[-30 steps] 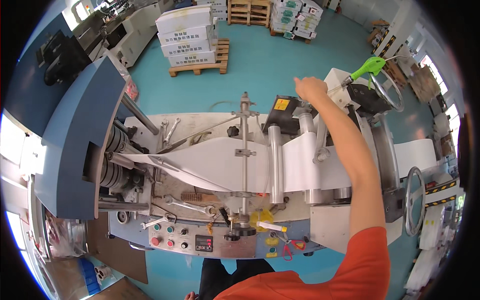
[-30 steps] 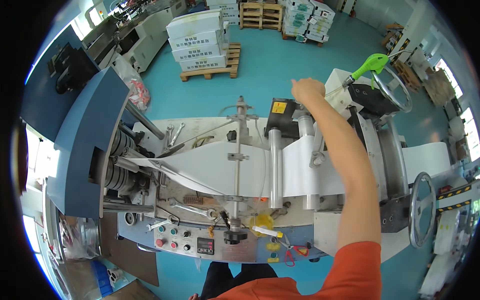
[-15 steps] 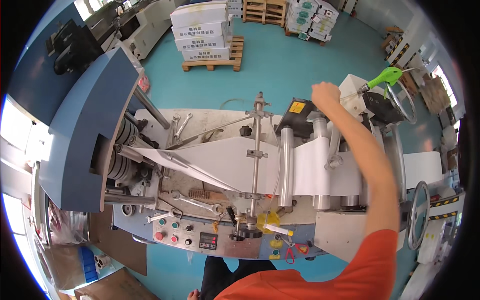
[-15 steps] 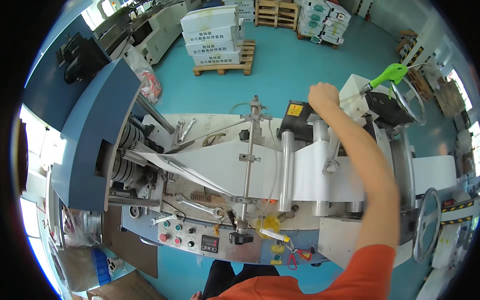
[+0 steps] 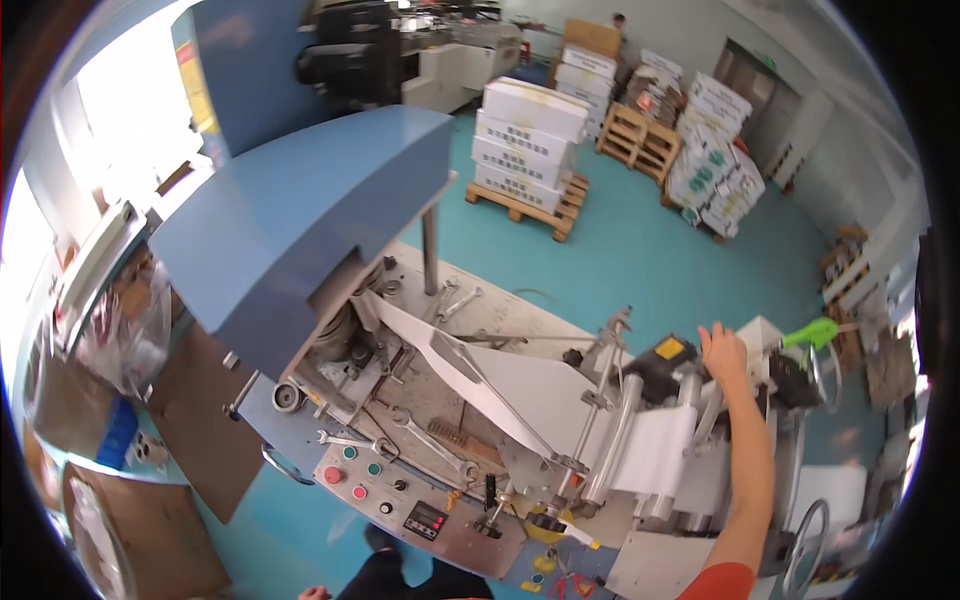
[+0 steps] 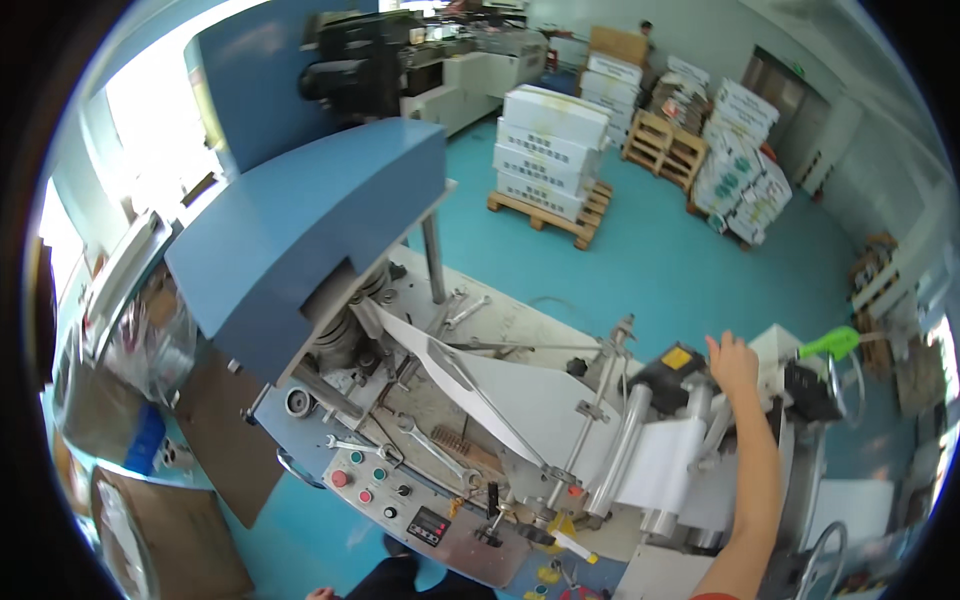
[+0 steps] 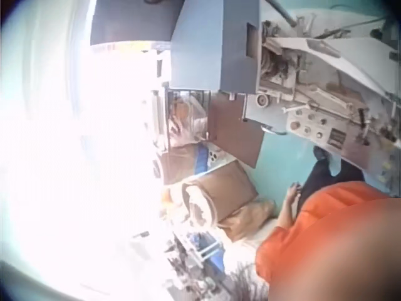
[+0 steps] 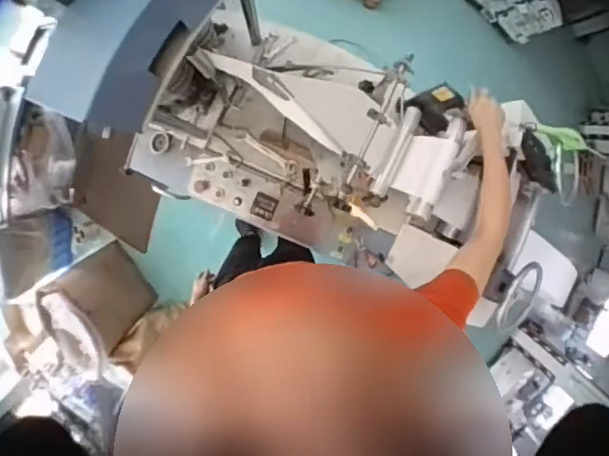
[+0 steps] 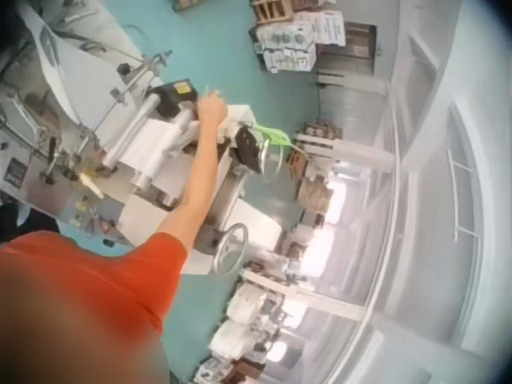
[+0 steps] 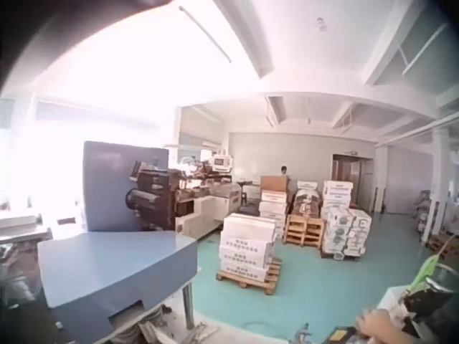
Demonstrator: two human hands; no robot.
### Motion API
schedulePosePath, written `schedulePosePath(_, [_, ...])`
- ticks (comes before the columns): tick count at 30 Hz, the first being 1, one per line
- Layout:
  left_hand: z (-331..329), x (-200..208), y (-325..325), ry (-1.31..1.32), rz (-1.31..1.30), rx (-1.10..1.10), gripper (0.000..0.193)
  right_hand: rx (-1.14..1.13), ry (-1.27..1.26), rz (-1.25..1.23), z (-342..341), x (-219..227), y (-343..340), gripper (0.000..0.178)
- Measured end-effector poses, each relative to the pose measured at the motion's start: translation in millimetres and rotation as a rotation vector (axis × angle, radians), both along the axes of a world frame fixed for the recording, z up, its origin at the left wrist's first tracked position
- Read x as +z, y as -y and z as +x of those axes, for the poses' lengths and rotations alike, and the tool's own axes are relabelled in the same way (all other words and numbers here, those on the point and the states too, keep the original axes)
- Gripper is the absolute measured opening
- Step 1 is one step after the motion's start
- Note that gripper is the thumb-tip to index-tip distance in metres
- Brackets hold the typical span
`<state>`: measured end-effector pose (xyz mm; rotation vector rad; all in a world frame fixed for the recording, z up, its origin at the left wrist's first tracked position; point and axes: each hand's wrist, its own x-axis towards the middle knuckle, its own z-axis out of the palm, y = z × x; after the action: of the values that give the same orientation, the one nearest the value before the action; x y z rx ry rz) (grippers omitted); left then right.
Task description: Packing folded paper products from a production line into a conveyor system.
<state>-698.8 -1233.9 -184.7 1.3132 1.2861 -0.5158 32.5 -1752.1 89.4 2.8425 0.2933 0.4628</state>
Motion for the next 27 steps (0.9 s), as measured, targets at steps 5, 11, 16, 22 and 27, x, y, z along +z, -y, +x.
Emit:
schedulePosePath(5, [-110,-66,-73,0.025,-0.073,0.159,0.032,0.174,0.301,-0.223,-33,5,-63,0.035])
schedulePosePath(11, [-202,-94,-132,-0.098,-0.357,0.678,0.033,0.377,-0.882,0.509,-246,99,-311,0.034])
schedulePosePath(16, [-281,-128,-263,0.653,-0.333,0.592,0.031,0.733,-1.506,0.461,-372,91,-557,0.052])
schedulePosePath(22, [-233,-153,-547,-0.118,0.723,0.390,0.035,0.918,-1.068,0.597,-358,51,-807,0.068])
schedulePosePath(27, [-19,-41,-709,0.299,0.515,0.413,0.042,0.637,-0.632,0.841,-265,18,-975,0.065])
